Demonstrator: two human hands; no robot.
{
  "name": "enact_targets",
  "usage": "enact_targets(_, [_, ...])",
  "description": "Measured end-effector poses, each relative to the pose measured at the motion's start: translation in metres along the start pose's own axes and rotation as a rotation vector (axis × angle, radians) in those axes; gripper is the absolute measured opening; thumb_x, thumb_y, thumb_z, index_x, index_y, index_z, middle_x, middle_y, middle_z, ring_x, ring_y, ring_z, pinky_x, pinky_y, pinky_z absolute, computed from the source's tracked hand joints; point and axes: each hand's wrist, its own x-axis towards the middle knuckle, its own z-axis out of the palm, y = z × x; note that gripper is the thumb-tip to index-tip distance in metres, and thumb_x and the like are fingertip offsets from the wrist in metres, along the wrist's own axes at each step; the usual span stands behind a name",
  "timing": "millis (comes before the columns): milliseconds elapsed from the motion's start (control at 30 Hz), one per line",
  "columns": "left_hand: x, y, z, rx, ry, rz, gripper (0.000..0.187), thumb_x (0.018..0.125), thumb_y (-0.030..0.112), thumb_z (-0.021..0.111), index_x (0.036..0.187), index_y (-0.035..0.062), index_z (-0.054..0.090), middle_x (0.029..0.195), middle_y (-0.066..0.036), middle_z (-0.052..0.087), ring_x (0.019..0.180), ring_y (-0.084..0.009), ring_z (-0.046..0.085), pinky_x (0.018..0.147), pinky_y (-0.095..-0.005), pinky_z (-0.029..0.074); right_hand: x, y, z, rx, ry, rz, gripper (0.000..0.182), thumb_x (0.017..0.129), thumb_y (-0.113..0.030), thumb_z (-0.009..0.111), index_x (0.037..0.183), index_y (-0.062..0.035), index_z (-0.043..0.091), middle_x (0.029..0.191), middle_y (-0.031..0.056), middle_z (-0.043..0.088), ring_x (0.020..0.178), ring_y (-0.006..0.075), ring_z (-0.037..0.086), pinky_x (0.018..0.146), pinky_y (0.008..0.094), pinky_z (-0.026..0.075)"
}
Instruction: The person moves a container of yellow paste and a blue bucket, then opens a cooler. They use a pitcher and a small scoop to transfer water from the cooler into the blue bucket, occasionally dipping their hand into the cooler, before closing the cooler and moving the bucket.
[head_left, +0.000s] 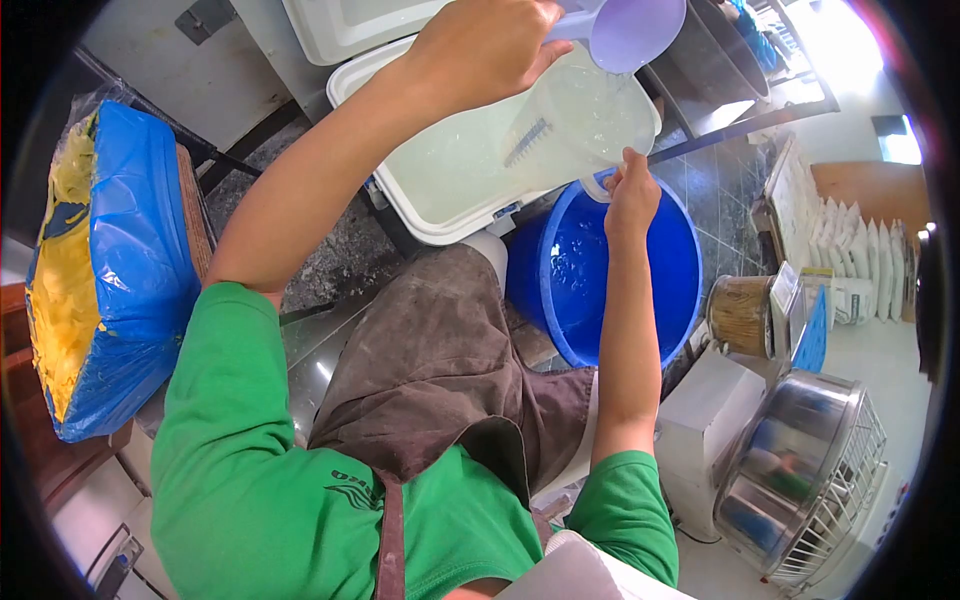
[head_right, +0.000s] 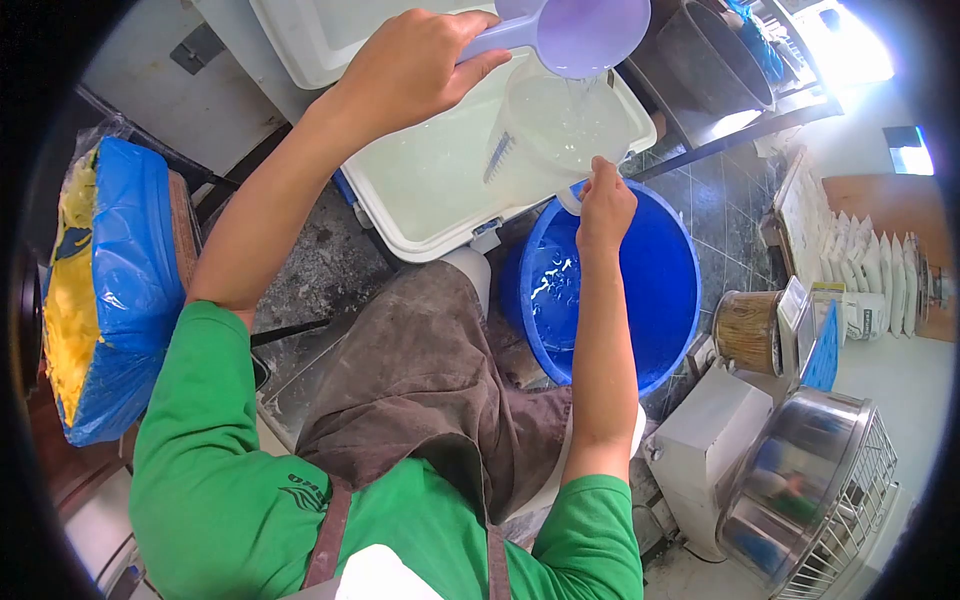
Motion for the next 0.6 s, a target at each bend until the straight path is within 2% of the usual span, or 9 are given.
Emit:
enact_targets(200, [0.001, 0.000, -0.005, -0.022, -0.057, -0.039, 0.029, 0.088, 0.023, 0.061, 0.091, -0.0060, 0.062, 0.073, -0.028, 0.063, 0.071, -0.0448, 0.063, 0.065, -0.0496, 0.051, -0.001, -0.001, 0.000, -0.017, -0.004, -0.007, 0.031, 0.085, -0.023, 0.063, 0.063, -0.0038, 0.055, 0.058, 0.0014, 0.047, 0.054, 0.0098, 0.042, 0.051, 0.0265, 0.032])
enact_targets(267, [0.000, 0.000, -0.005, -0.050, 0.030, 0.008, 0.029, 0.087, 0.022, 0.062, 0.089, -0.0066, 0.061, 0.073, -0.029, 0.062, 0.070, -0.0444, 0.063, 0.064, -0.0489, 0.050, -0.002, -0.001, 0.001, -0.031, -0.005, -0.012, 0.031, 0.086, -0.023, 0.063, 0.063, -0.0036, 0.055, 0.058, 0.0015, 0.047, 0.054, 0.0099, 0.042, 0.051, 0.0267, 0.032])
enact_targets(400, [-0.001, -0.005, -0.006, -0.083, 0.045, -0.014, 0.029, 0.087, 0.022, 0.063, 0.089, -0.0063, 0.063, 0.073, -0.028, 0.063, 0.069, -0.0446, 0.063, 0.063, -0.0485, 0.049, 0.000, 0.001, 0.001, -0.017, -0.001, -0.011, 0.031, 0.086, -0.024, 0.062, 0.064, -0.0037, 0.055, 0.059, 0.0011, 0.046, 0.054, 0.0097, 0.041, 0.051, 0.0269, 0.032])
enact_targets(467, [-0.004, -0.008, -0.006, -0.192, 0.174, -0.018, 0.028, 0.086, 0.023, 0.064, 0.088, -0.0056, 0.065, 0.074, -0.027, 0.064, 0.071, -0.0436, 0.063, 0.063, -0.0460, 0.049, 0.000, 0.001, 0.001, -0.008, -0.004, -0.005, 0.031, 0.086, -0.024, 0.062, 0.064, -0.0039, 0.055, 0.059, 0.0010, 0.046, 0.054, 0.0095, 0.041, 0.051, 0.0269, 0.031])
enact_targets(500, [-0.006, -0.010, -0.007, -0.191, 0.175, -0.017, 0.028, 0.086, 0.023, 0.064, 0.088, -0.0056, 0.065, 0.074, -0.027, 0.064, 0.071, -0.0436, 0.063, 0.063, -0.0460, 0.049, -0.001, 0.000, 0.001, -0.009, -0.003, -0.007, 0.030, 0.085, -0.024, 0.062, 0.063, -0.0041, 0.054, 0.059, 0.0009, 0.046, 0.054, 0.0094, 0.041, 0.051, 0.0268, 0.031])
enact_targets(567, [-0.011, -0.013, -0.009, -0.310, 0.334, -0.088, 0.031, 0.087, 0.025, 0.065, 0.090, -0.0055, 0.067, 0.075, -0.025, 0.065, 0.069, -0.0377, 0.066, 0.062, -0.0416, 0.049, -0.001, 0.000, 0.001, -0.011, 0.000, -0.009, 0.030, 0.085, -0.024, 0.062, 0.063, -0.0044, 0.054, 0.059, 0.0007, 0.046, 0.054, 0.0093, 0.042, 0.051, 0.0266, 0.031])
enact_targets(600, [-0.014, -0.018, -0.009, -0.312, 0.334, -0.087, 0.031, 0.087, 0.025, 0.065, 0.090, -0.0055, 0.067, 0.075, -0.025, 0.065, 0.069, -0.0377, 0.066, 0.062, -0.0416, 0.049, -0.001, 0.000, 0.001, -0.011, -0.001, -0.008, 0.030, 0.086, -0.023, 0.062, 0.063, -0.0045, 0.054, 0.059, 0.0006, 0.046, 0.054, 0.0091, 0.041, 0.051, 0.0264, 0.031])
